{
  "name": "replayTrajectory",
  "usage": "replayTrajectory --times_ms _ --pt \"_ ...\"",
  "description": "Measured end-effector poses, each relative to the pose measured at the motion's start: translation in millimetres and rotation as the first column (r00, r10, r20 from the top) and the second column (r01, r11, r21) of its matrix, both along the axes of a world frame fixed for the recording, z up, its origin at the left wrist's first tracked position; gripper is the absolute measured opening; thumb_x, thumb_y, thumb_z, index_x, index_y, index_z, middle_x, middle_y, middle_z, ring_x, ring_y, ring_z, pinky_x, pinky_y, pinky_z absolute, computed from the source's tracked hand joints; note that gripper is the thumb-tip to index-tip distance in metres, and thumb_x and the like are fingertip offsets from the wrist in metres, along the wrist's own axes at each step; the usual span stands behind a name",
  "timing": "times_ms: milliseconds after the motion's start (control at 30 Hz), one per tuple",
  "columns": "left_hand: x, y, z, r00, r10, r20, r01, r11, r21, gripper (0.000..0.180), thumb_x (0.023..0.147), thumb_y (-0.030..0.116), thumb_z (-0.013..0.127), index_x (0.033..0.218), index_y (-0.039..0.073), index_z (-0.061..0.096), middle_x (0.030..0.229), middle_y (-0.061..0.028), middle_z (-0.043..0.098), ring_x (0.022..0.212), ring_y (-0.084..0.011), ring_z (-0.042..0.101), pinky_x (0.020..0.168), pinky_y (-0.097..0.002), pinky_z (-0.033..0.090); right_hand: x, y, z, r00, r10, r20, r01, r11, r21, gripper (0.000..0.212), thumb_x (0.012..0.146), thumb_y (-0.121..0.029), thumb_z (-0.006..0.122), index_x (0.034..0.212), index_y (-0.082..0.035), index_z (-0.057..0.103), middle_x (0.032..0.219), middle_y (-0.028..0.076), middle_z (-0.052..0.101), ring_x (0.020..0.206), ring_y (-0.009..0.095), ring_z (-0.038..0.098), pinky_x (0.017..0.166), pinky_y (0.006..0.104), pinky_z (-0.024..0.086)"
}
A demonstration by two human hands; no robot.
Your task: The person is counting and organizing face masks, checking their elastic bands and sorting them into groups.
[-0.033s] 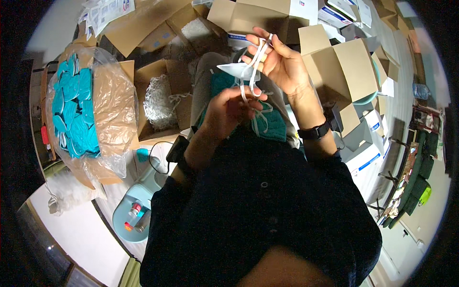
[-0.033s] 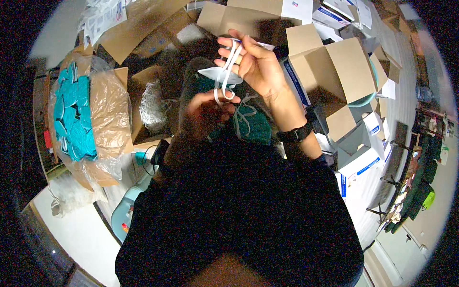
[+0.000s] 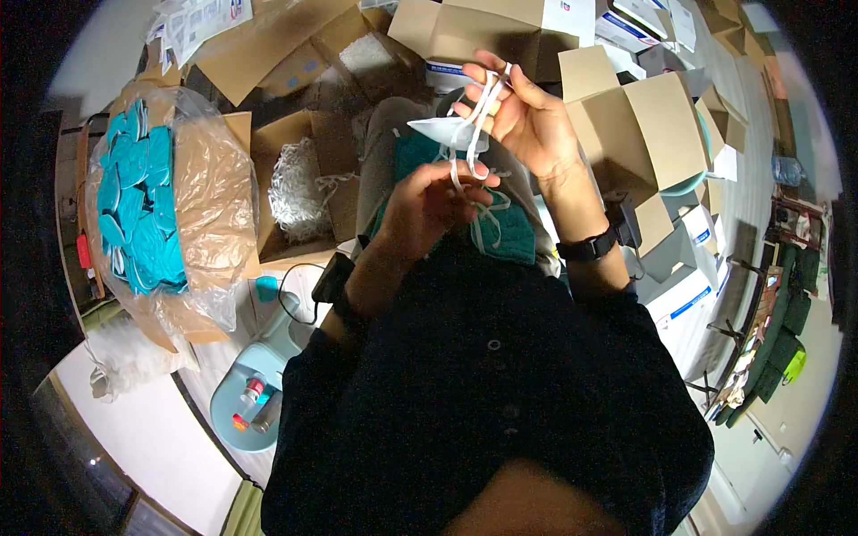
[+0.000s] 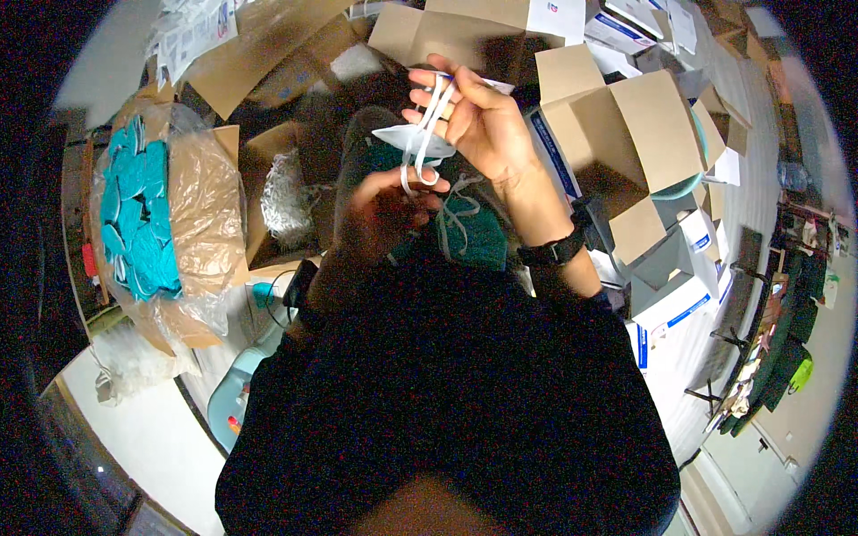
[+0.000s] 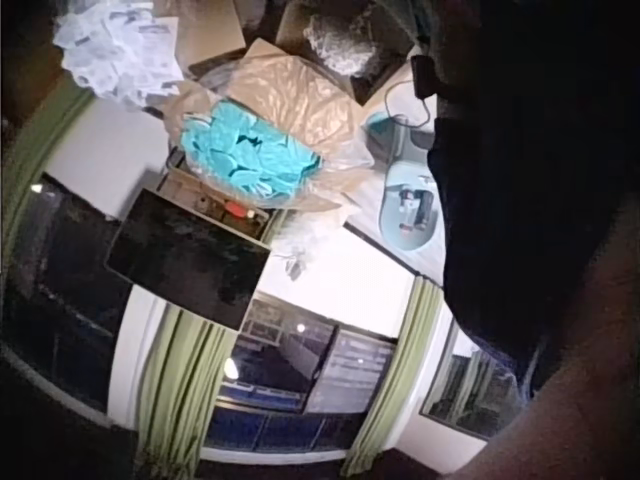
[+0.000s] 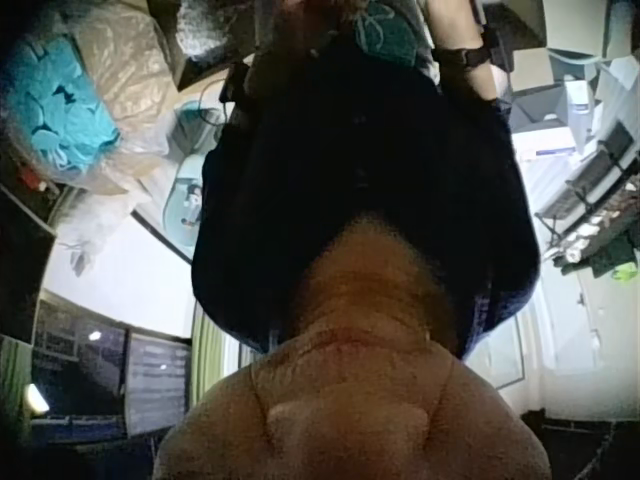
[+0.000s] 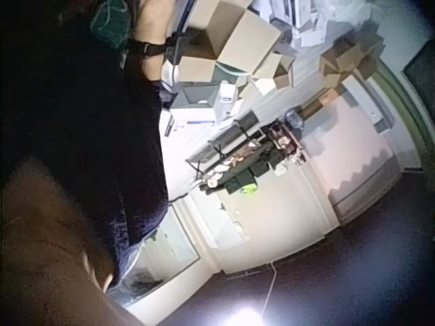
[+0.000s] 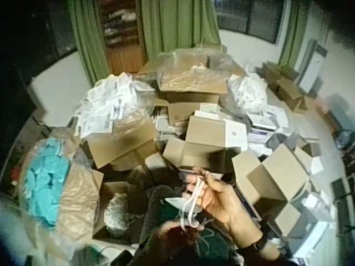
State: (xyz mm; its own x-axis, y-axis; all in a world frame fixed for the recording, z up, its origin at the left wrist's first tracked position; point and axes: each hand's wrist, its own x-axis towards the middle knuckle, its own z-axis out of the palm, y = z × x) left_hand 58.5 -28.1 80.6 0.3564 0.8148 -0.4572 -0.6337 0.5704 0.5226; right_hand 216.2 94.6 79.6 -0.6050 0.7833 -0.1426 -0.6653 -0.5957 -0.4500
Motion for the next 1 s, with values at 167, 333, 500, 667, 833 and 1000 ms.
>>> replayTrajectory --times_ms 167,333,500,667,833,1000 --pt "-2.2 -0.5 -38.6 0.998 0.058 -0.011 -0.059 0.997 -0.047 0.029 0.093 0.029 0.049 0.106 0.005 0.061 0.103 -0.0087 0.066 0.089 -0.0159 0.063 0.07 -0.0242 0.048 5.0 1.6 8.9 0.96 0.067 -0.271 -0.073 0.997 -0.012 0.034 0.095 -0.02 0.047 0.122 0.001 0.05 0.088 0.007 0.057 0.068 0.012 0.05 0.059 0.0232 0.042" --pt "-19.3 1.3 -93.1 0.959 0.131 -0.252 -0.158 0.983 -0.091 0.029 0.092 0.033 0.055 0.093 0.006 0.066 0.088 -0.0028 0.067 0.078 -0.0136 0.062 0.063 -0.0249 0.046 25.0 -2.4 26.0 0.979 -0.089 -0.184 0.105 0.991 0.079 0.031 0.096 -0.015 0.045 0.12 0.005 0.05 0.072 0.001 0.042 0.054 0.007 0.032 0.047 0.0203 0.027" --pt "-6.7 -0.9 -74.9 0.253 -0.192 -0.948 0.451 0.89 -0.06 0.042 0.085 0.043 0.063 0.07 0.004 0.067 0.068 -0.0042 0.064 0.061 -0.0136 0.058 0.052 -0.029 0.044 38.8 -10.9 34.0 0.914 -0.288 0.286 0.229 0.948 0.223 0.029 0.095 -0.018 0.049 0.11 0.005 0.057 0.065 -0.001 0.046 0.048 0.004 0.031 0.043 0.0185 0.025" --pt "35.3 -11.8 -64.0 0.014 -0.345 -0.939 0.714 0.66 -0.232 0.045 0.08 0.045 0.068 0.071 0.001 0.067 0.068 -0.0101 0.063 0.058 -0.0148 0.057 0.054 -0.0306 0.046 52.5 -23.0 13.0 0.643 -0.381 0.665 0.205 0.921 0.331 0.025 0.094 -0.02 0.053 0.102 0.001 0.063 0.063 -0.004 0.049 0.049 0.002 0.03 0.044 0.0175 0.019" --pt "39.5 -23.2 -71.1 0.628 -0.136 -0.766 0.349 0.929 0.122 0.034 0.085 0.035 0.064 0.082 0.001 0.067 0.07 -0.0054 0.062 0.057 -0.0131 0.055 0.053 -0.0288 0.045 72.5 -36.8 -9.8 0.368 -0.426 0.827 0.258 0.901 0.349 0.024 0.09 -0.025 0.059 0.095 -0.003 0.067 0.064 -0.005 0.051 0.051 0.002 0.034 0.046 0.0192 0.021" --pt "24.4 -6.8 -42.2 0.901 0.157 -0.404 -0.103 0.983 0.152 0.026 0.09 0.026 0.058 0.073 0.007 0.06 0.061 0.0033 0.047 0.05 -0.0076 0.04 0.046 -0.0259 0.032 74.5 -60.4 5.8 0.426 -0.408 0.808 0.059 0.903 0.425 0.063 0.091 -0.058 0.039 0.105 -0.002 0.064 0.079 0.001 0.061 0.067 0.007 0.047 0.054 0.0212 0.03"
